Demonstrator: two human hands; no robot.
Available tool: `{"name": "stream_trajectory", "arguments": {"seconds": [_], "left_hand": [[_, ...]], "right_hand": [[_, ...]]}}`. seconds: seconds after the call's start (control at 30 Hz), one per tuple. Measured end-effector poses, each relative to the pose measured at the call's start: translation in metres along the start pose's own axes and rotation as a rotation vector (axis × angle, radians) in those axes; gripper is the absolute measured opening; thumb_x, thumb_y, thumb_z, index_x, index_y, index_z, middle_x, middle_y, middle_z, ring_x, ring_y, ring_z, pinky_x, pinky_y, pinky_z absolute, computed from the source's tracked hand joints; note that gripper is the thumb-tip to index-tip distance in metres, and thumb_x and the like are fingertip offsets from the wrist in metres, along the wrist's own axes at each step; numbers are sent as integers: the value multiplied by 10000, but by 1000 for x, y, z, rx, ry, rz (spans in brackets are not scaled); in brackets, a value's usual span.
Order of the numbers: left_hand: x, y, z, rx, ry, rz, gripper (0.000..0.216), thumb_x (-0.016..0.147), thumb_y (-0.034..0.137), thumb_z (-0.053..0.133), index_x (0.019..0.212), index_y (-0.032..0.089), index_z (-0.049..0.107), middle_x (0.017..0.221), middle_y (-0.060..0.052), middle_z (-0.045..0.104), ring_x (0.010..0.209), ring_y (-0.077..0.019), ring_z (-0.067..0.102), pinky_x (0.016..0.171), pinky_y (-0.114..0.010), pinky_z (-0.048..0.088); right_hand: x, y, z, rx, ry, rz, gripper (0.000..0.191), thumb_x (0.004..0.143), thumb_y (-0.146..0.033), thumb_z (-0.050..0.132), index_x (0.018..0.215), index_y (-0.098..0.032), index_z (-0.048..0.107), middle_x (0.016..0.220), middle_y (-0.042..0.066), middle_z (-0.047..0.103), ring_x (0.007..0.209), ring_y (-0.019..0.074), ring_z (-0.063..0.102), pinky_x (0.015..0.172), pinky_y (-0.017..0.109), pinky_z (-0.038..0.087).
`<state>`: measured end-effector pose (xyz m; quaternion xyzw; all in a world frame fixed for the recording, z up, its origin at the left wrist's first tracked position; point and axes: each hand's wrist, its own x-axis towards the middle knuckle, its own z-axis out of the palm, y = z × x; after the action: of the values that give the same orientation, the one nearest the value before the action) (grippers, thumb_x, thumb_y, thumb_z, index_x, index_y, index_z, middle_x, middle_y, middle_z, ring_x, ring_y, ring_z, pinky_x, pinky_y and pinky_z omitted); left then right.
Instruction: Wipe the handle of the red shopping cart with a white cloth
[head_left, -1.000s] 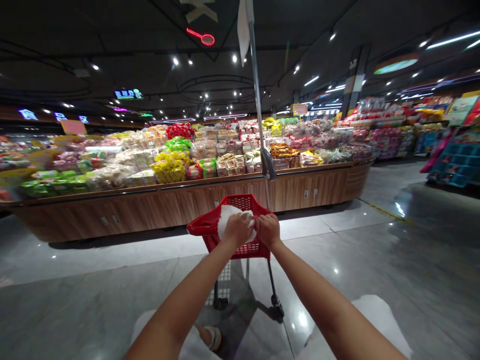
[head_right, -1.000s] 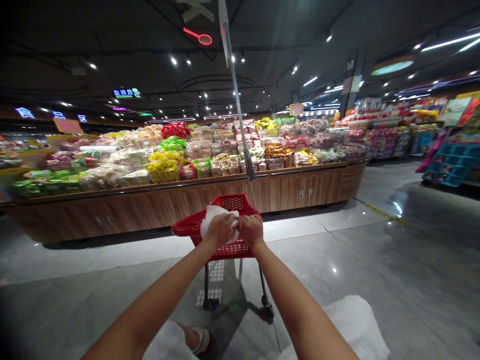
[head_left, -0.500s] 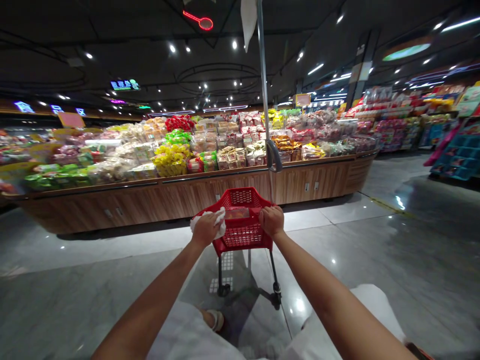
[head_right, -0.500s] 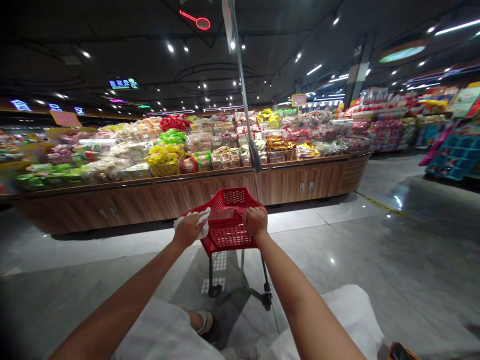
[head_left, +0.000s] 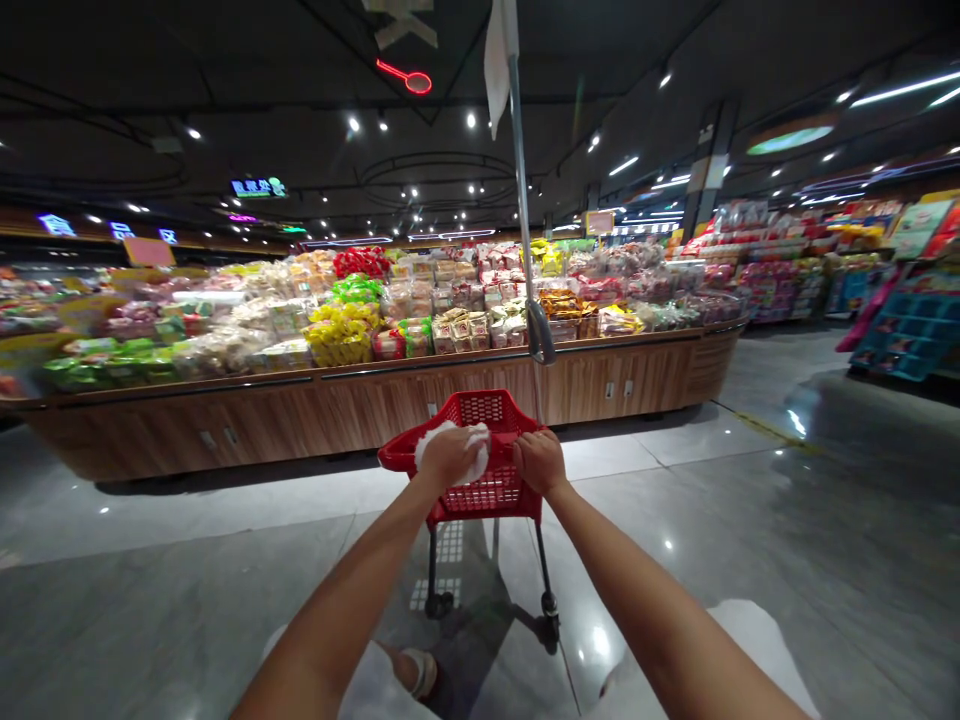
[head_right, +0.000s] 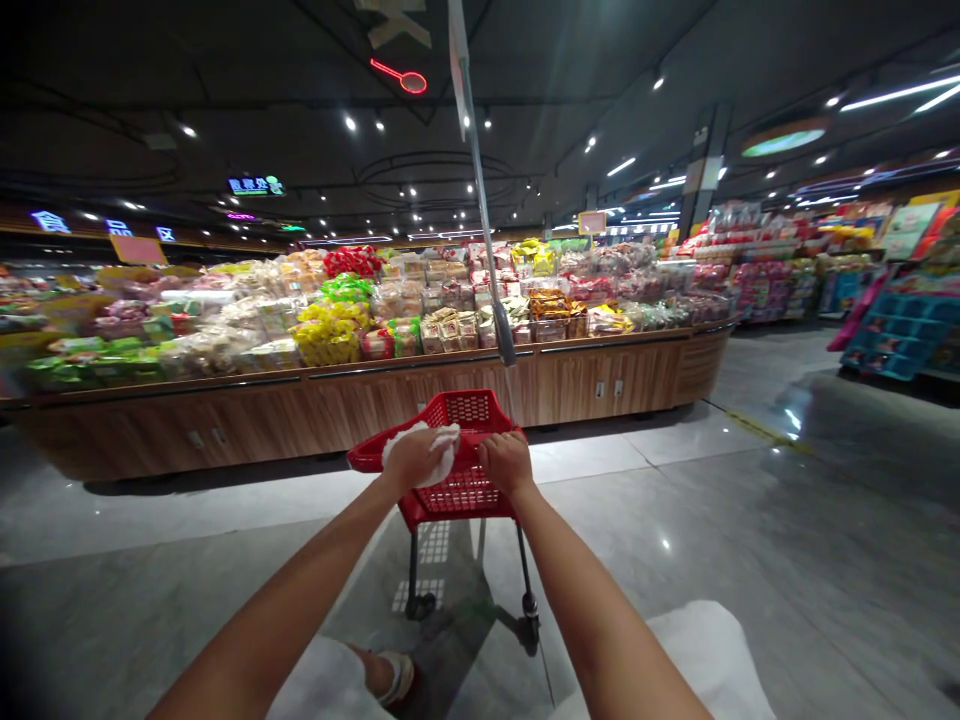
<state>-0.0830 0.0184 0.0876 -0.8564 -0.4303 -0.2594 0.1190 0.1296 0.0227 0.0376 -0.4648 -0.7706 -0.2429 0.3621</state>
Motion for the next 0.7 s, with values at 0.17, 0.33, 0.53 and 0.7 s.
{"name": "stream_trajectory", "arguments": {"seconds": [0.17,0.33,0.53,0.7], "left_hand": [[-59,-68,-23,104,90,-174,373,918,348,357,958,184,690,943,-92,720,921,-227,658,855,-378,506],[-72,-69,-24,213,159,-252,375,914,358,354,886,174,679,910,-105,707,888,-240,643,841,-388,492],[-60,-18,-8,307,176,-344,400,926,353,355,801,153,679,770,-105,682,773,-251,631,781,-404,479],[-59,24,-1,144,152,-208,363,933,358,375,1024,169,671,920,-102,713,843,-230,638,815,-382,489]], "right_hand": [[1,-4,3,22,51,31,294,882,-193,436,626,-189,582,626,14,604,605,139,464,715,314,254],[-3,0,5,40,52,47,291,876,-196,447,617,-195,580,636,14,617,626,143,502,761,312,299],[4,-3,-8,146,25,60,288,927,-137,383,969,-201,660,1021,43,692,1000,171,581,1053,365,229],[30,-48,-21,190,-240,116,286,949,-233,405,922,-209,689,959,56,711,903,177,621,954,330,340]]}}
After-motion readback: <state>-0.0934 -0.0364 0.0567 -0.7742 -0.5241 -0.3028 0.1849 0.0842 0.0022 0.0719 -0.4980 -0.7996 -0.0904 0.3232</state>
